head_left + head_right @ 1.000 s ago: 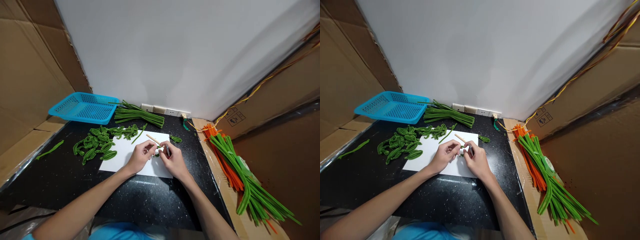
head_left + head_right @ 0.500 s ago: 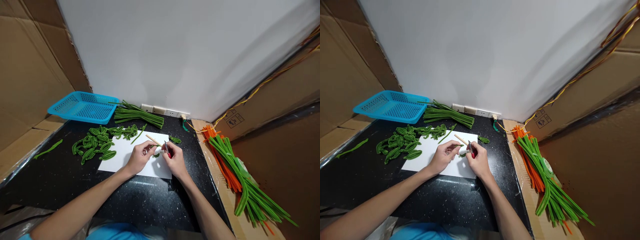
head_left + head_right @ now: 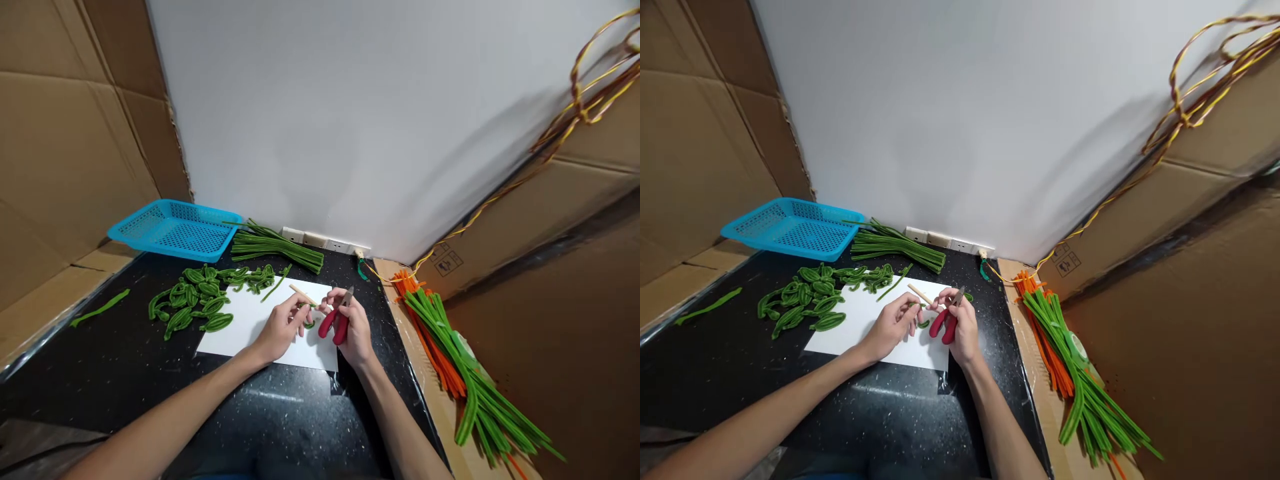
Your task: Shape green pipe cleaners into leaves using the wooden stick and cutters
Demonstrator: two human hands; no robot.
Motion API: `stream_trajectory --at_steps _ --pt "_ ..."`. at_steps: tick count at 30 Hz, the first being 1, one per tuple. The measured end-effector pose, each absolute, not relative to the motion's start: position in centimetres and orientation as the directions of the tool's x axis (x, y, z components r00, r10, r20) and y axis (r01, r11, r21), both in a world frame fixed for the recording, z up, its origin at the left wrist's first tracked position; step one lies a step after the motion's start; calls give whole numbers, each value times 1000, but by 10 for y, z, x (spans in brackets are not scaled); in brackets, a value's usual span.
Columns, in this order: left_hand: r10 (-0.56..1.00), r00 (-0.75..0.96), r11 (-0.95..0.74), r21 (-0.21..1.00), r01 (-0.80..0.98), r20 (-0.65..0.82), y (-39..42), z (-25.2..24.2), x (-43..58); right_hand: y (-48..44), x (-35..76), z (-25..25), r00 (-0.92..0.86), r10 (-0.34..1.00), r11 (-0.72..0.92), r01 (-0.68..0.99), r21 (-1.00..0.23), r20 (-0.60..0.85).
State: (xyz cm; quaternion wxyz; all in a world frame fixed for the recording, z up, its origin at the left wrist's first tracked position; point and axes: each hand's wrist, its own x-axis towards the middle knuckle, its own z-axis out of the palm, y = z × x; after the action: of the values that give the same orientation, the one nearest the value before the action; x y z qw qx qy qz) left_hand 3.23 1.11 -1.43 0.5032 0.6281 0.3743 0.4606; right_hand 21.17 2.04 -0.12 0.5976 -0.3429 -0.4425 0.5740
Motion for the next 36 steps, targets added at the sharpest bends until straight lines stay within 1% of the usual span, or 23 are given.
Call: stream_trajectory --at_steps 4,7,10,12,14,16,17,19,21,23,25,27,30,34,36 --pt "901 321 -299 954 -27 291 2 4 47 21 209 11 -4 986 145 -475 -868 167" --pt "890 332 -305 949 -82 314 5 24 60 25 204 33 26 973 211 -507 -836 230" --pt "894 296 -309 941 -137 337 14 52 68 32 198 69 55 933 337 -475 -813 355" --pt "893 224 -361 918 -164 391 21 74 72 38 194 97 75 892 432 -428 -794 445" --pt "873 188 -415 889 -194 449 26 97 75 44 191 125 48 853 490 -413 -767 519" --pt "855 175 -443 863 -244 489 28 116 79 49 188 149 17 857 479 -396 -784 515" --pt "853 149 -439 841 -315 501 28 124 81 50 187 157 -2 869 458 -376 -806 495" --pt "869 60 -423 799 -427 492 29 135 83 50 182 168 -57 877 434 -335 -836 477" --pt "892 -5 -395 773 -496 452 29 142 84 50 177 171 -84 853 455 -362 -814 515" --pt "915 -25 -352 769 -534 402 31 145 82 51 172 168 -105 837 468 -371 -802 537" --pt "918 -34 -355 783 -510 394 34 149 78 53 168 164 -79 850 464 -358 -810 521" --pt "895 -37 -418 806 -419 445 39 151 74 57 166 162 -20 867 456 -370 -809 498" --pt "860 3 -487 824 -290 510 47 155 68 61 167 164 72 856 492 -419 -763 512" --pt "864 83 -458 843 -282 497 57 157 63 64 173 171 109 862 478 -505 -719 496" --pt "858 75 -473 839 -269 508 61 157 60 64 174 173 136 874 458 -550 -698 467"
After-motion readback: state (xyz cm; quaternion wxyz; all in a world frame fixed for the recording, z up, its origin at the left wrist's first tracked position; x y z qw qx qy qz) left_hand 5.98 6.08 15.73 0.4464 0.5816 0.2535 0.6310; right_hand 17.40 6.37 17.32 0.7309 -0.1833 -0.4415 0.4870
